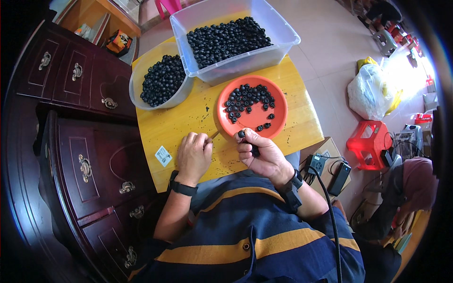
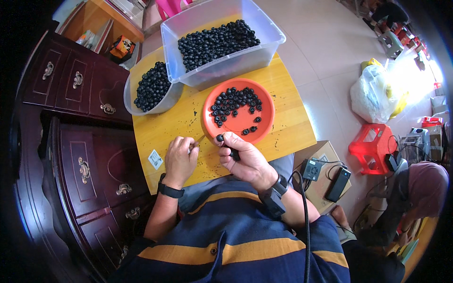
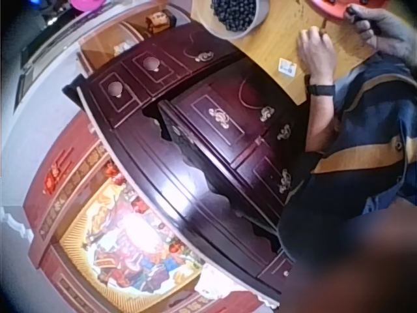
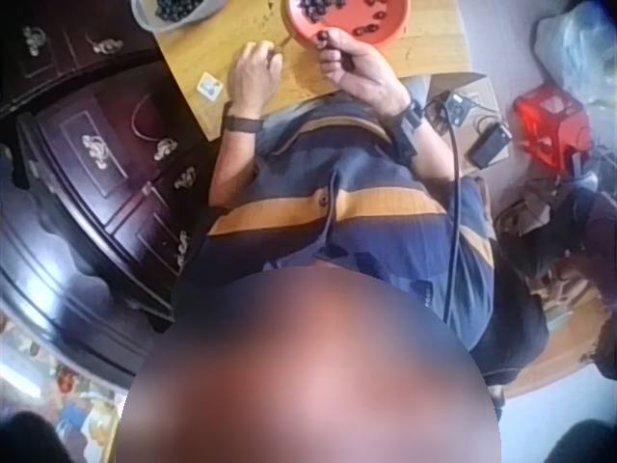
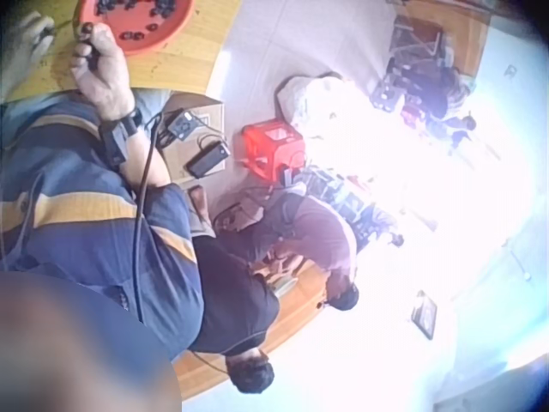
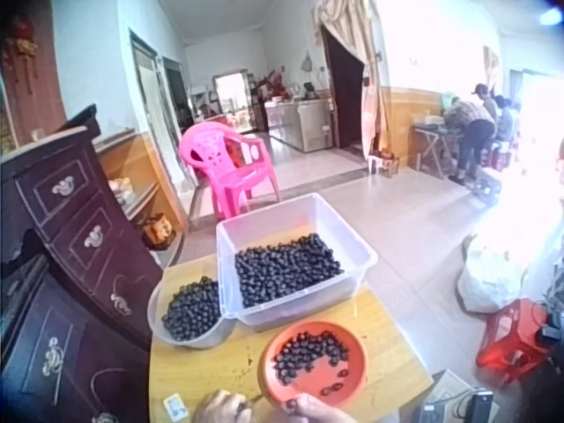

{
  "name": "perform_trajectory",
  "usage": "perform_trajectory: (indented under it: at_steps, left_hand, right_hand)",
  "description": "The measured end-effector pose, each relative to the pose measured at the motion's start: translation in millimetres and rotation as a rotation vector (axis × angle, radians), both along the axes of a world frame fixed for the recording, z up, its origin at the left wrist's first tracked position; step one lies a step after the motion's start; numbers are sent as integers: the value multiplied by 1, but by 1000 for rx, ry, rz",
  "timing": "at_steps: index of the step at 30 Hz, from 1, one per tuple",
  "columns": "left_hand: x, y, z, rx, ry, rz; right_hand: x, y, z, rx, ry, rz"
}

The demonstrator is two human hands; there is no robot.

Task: Using a small knife to remove pits or seeds from small black fruits and placing them on a plate.

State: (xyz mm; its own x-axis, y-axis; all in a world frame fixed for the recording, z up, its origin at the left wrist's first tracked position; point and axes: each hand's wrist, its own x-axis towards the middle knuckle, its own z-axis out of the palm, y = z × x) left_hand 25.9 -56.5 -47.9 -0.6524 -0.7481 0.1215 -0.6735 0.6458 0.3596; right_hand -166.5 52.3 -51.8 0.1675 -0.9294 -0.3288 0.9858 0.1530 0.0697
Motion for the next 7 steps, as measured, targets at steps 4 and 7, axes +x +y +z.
perform_trajectory:
  at_steps: [4, 7]
  left_hand:
    - [0, -3, 6, 9, 74, -16]
    - [6, -6, 25, 330, 287, 21]
  right_hand:
    - [-3, 2, -2, 28, -2, -18]
    - [-4, 4, -4, 25, 35, -11]
